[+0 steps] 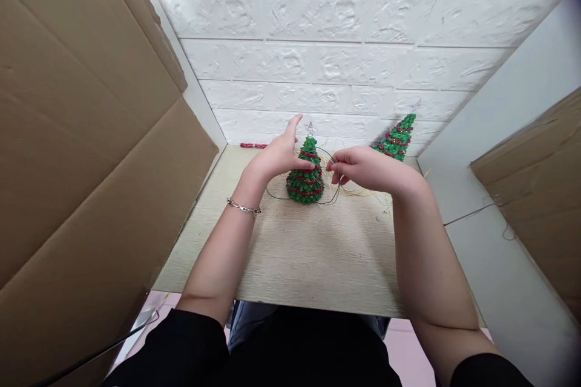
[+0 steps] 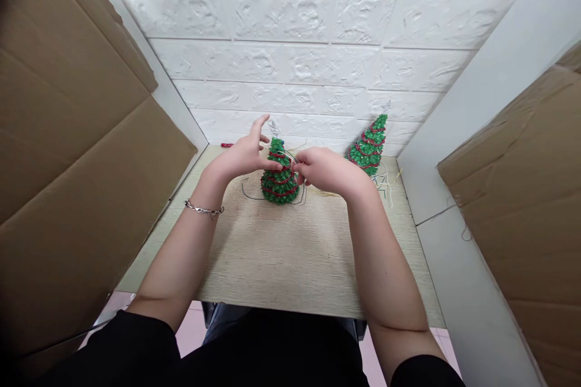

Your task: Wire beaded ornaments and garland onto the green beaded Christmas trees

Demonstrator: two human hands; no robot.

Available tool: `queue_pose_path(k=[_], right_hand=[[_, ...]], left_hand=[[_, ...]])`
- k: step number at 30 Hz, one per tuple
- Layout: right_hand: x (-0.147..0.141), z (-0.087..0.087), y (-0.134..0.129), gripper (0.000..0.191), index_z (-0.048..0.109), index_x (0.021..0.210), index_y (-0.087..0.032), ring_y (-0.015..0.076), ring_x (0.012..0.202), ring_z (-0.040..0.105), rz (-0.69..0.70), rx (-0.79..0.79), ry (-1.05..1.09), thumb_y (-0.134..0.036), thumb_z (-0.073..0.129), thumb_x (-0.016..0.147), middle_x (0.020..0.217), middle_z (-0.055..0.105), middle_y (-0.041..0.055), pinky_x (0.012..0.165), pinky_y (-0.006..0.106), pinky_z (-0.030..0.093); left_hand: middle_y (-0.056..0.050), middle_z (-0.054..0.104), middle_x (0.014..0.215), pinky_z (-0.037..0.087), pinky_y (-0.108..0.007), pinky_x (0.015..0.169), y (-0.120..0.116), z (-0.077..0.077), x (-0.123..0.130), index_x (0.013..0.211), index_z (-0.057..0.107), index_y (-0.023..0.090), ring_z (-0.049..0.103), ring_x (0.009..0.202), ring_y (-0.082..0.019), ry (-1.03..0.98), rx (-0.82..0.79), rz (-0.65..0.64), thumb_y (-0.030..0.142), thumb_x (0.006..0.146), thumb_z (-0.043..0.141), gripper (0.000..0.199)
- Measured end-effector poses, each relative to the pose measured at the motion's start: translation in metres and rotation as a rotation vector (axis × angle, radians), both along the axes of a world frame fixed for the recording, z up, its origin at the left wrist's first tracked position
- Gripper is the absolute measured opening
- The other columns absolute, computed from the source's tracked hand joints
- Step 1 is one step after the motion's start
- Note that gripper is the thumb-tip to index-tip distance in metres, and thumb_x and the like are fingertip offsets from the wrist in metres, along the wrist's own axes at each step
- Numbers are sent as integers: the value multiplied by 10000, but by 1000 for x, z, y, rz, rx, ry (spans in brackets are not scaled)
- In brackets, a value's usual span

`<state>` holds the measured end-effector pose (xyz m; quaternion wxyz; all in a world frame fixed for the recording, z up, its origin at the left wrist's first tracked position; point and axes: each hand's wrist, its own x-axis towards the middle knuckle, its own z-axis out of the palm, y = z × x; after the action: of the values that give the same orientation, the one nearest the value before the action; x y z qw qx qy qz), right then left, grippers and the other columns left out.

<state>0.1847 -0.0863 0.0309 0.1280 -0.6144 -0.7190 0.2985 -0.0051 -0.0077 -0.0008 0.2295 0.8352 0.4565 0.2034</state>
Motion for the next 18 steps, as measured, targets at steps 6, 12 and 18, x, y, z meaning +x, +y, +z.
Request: queue_pose_path(k=[6, 12, 18], right_hand=[[1, -4, 2, 220, 650, 830, -186, 164, 790, 663, 9, 22, -25, -157, 473, 956, 859, 736, 24, 647, 269, 440], [2, -7, 4, 198, 640, 806, -194, 159, 791, 661, 30, 25, -30, -113, 490, 905, 837, 736, 7, 634, 263, 433], [0, 0, -1, 216, 690, 845, -189, 163, 794, 648, 6, 39, -47, -100, 495, 871, 846, 731, 15, 648, 267, 436]], left_hand=[[-219, 564, 1357, 484, -393, 914, 0, -7, 4, 1565, -109, 231, 639, 1076, -274, -39, -45, -48, 312, 684, 822, 1284], [-252, 403, 1514, 446, -417, 975, 2, -15, 9, 1570, -100, 212, 577, 1219, -326, -83, -35, -138, 274, 626, 825, 1323], [-254, 472, 1456, 461, -423, 923, 0, -13, 11, 1568, -118, 168, 625, 1108, -322, -12, -65, -128, 268, 642, 807, 1313]])
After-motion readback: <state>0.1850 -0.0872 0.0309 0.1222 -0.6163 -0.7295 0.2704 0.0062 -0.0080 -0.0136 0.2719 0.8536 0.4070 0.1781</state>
